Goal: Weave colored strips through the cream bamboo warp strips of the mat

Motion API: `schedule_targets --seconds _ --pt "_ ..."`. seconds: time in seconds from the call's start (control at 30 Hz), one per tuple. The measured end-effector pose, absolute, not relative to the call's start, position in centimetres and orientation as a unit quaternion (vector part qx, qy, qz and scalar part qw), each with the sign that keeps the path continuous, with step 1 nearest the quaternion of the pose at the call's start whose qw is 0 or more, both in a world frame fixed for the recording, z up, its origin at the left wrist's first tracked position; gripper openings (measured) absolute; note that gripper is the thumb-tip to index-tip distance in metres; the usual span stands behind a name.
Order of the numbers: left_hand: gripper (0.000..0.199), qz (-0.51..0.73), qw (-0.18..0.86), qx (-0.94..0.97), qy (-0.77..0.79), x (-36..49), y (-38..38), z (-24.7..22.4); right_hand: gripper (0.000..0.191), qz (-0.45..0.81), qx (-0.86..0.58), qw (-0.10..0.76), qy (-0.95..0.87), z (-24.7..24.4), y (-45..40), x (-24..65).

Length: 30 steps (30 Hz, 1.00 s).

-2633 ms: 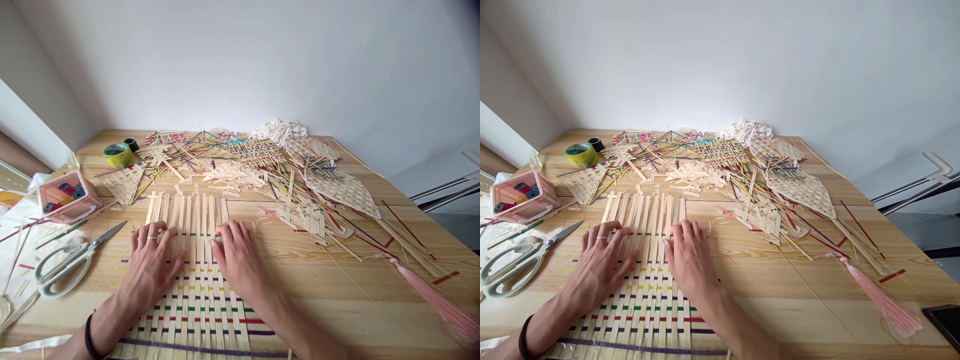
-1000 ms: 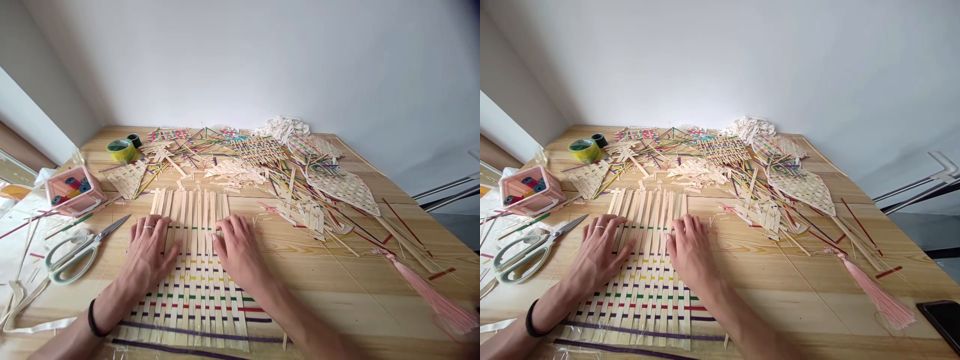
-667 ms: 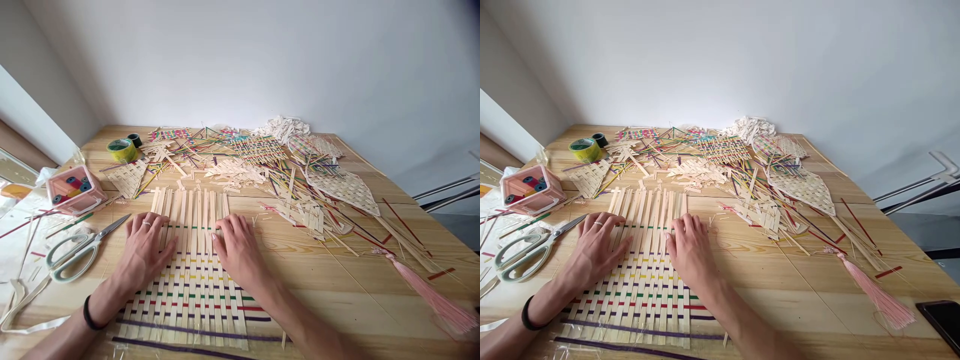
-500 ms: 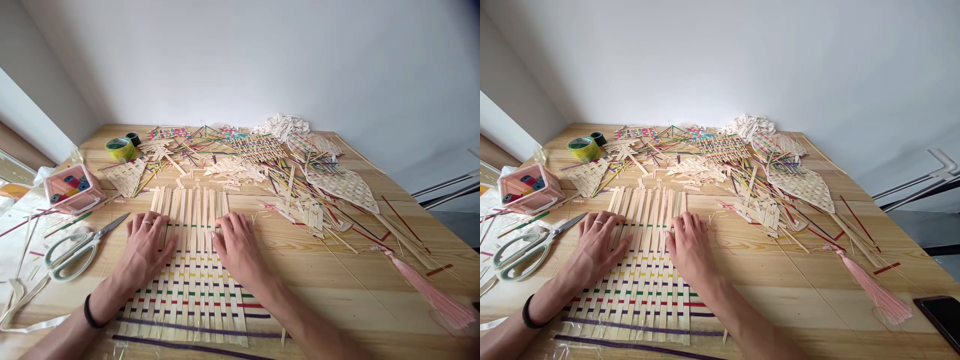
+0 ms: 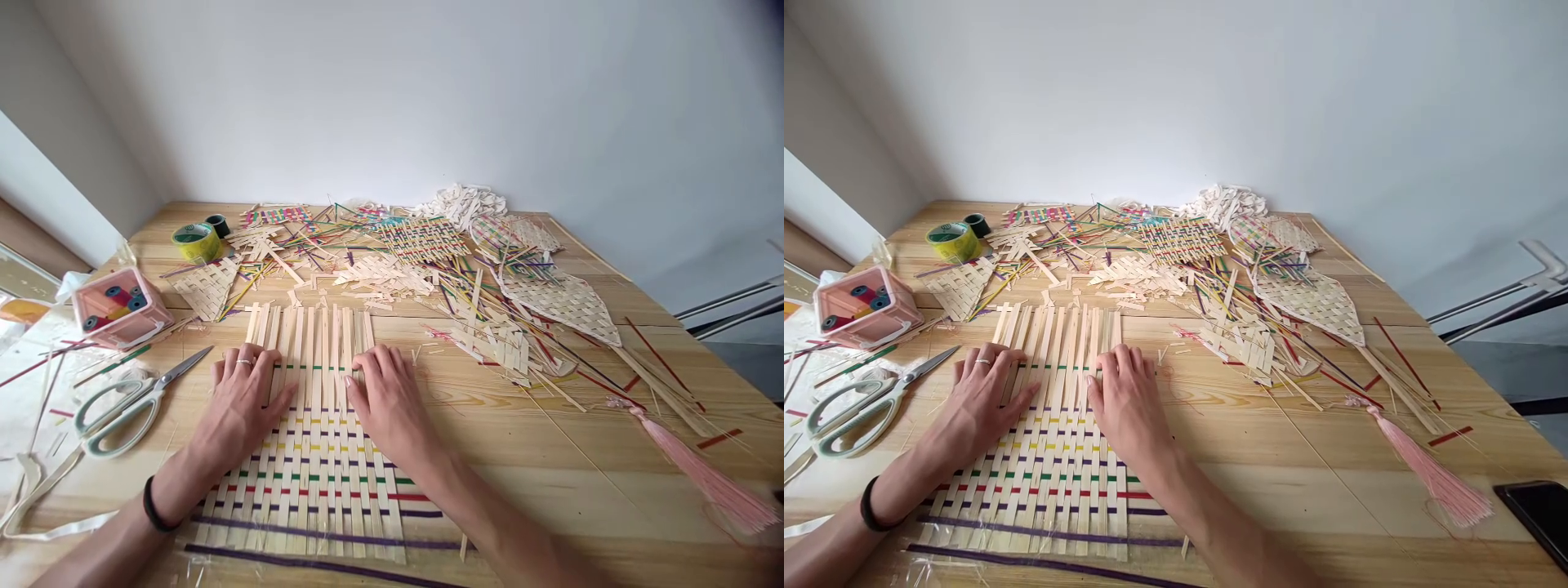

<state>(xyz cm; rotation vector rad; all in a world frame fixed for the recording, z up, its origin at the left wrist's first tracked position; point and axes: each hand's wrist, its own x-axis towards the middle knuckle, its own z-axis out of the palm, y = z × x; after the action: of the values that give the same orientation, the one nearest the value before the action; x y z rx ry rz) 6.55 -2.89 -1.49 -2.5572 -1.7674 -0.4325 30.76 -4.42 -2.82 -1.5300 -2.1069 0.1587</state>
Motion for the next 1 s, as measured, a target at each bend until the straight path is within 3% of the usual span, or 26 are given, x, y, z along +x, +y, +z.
schedule_targets --seconds 1.0 --pt "0.023 -0.1 0.015 -0.812 -0.575 7.34 -3.1 -0.71 0.008 0.058 -0.561 0.26 -0.784 -2.78 -4.52 30.7"
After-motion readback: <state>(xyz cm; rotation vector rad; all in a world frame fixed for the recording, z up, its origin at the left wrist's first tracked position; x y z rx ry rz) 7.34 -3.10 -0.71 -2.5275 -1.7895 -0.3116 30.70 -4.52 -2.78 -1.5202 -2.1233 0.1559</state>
